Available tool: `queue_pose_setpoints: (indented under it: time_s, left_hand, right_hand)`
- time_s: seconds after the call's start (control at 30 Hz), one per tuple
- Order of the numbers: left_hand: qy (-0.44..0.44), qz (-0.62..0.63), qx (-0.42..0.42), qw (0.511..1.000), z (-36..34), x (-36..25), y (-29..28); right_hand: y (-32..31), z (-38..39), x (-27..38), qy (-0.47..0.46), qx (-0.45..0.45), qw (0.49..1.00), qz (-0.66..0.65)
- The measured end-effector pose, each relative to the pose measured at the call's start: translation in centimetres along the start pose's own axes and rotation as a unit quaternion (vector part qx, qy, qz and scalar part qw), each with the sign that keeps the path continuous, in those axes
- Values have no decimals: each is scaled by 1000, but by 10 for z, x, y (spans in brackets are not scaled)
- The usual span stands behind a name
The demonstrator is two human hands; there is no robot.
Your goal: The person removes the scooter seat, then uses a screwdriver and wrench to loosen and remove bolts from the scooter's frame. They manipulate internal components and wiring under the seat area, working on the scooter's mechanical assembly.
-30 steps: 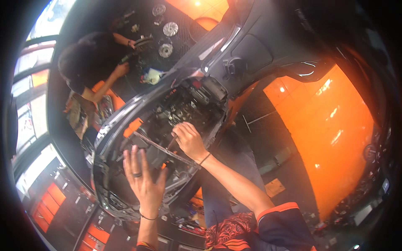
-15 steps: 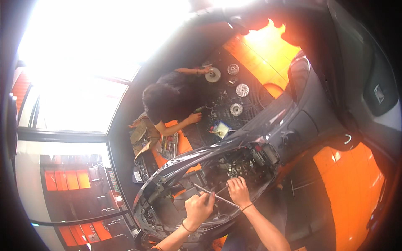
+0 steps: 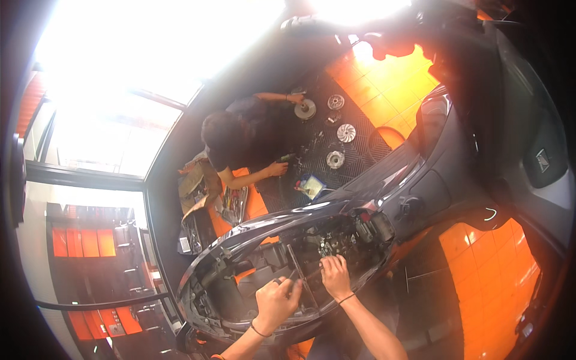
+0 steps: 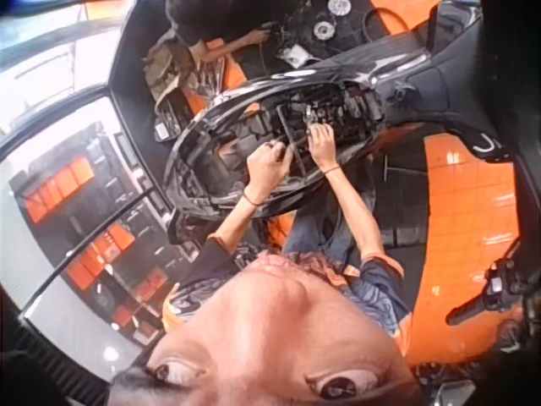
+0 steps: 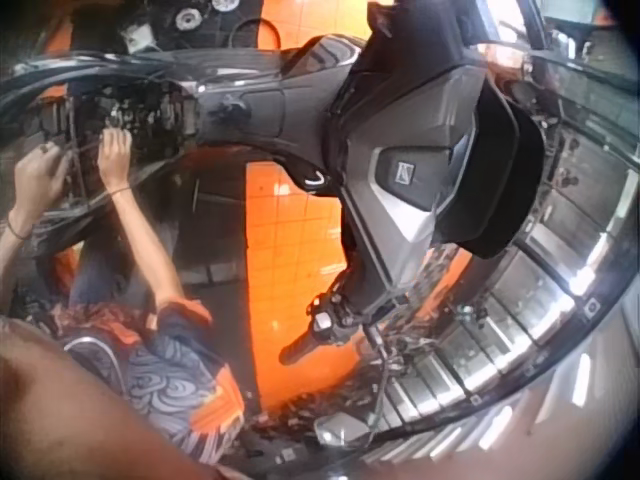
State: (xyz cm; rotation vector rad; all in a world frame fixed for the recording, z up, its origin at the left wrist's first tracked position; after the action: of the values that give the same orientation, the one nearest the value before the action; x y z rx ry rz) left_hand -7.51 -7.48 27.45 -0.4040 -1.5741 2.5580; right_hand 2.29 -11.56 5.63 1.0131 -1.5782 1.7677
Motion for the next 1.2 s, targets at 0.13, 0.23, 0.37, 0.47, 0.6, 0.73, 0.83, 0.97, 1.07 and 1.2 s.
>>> queue_pose_setpoints:
  time_s: [0.13, 0.23, 0.37, 0.47, 0.6, 0.73, 0.83, 0.97, 1.07, 1.2]
  left_hand:
    - [232, -86, 64, 967, -1, 1, -5]
    - [205, -109, 119, 965, -3, 23, 13]
    - [61, -65, 19, 996, -12, 34, 23]
    - [62, -54, -138, 987, 0, 21, 36]
    - [155, 40, -80, 984, 7, -2, 11]
    - [240, -23, 85, 967, 1, 15, 24]
    - [213, -110, 104, 965, -5, 31, 21]
    - [159, -95, 94, 978, -7, 28, 24]
    - [54, 64, 103, 991, 5, 20, 41]
    - [-102, 497, 180, 843, 10, -3, 3]
  right_hand:
    - [3, 1, 2, -7, -6, 1000, 11]
    - [5, 1, 6, -4, 15, 1000, 12]
    - [2, -2, 5, -8, 9, 1000, 22]
    - [0, -6, 4, -9, 4, 1000, 10]
    - [6, 0, 1, -3, -2, 1000, 8]
    - [3, 0, 2, 2, -16, 1000, -12]
    - [2, 3, 4, 12, -6, 1000, -14]
    - [0, -4, 3, -17, -33, 999, -5]
    - [1, -1, 8, -17, -6, 1000, -12]
    - [8, 3, -1, -18, 13, 1000, 6]
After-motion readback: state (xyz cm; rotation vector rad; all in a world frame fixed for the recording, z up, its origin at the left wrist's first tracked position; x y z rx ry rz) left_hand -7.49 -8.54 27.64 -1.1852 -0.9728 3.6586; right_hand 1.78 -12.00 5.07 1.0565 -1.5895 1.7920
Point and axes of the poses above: each hand's wrist, its own z-axis away from the middle knuckle, its own y-axis out of the palm, x = y × z, the point moved 2 cm from there along -z, towards the middle knuckle, and after that the axes turned 12 degrees about x, right-handed, at the moved point
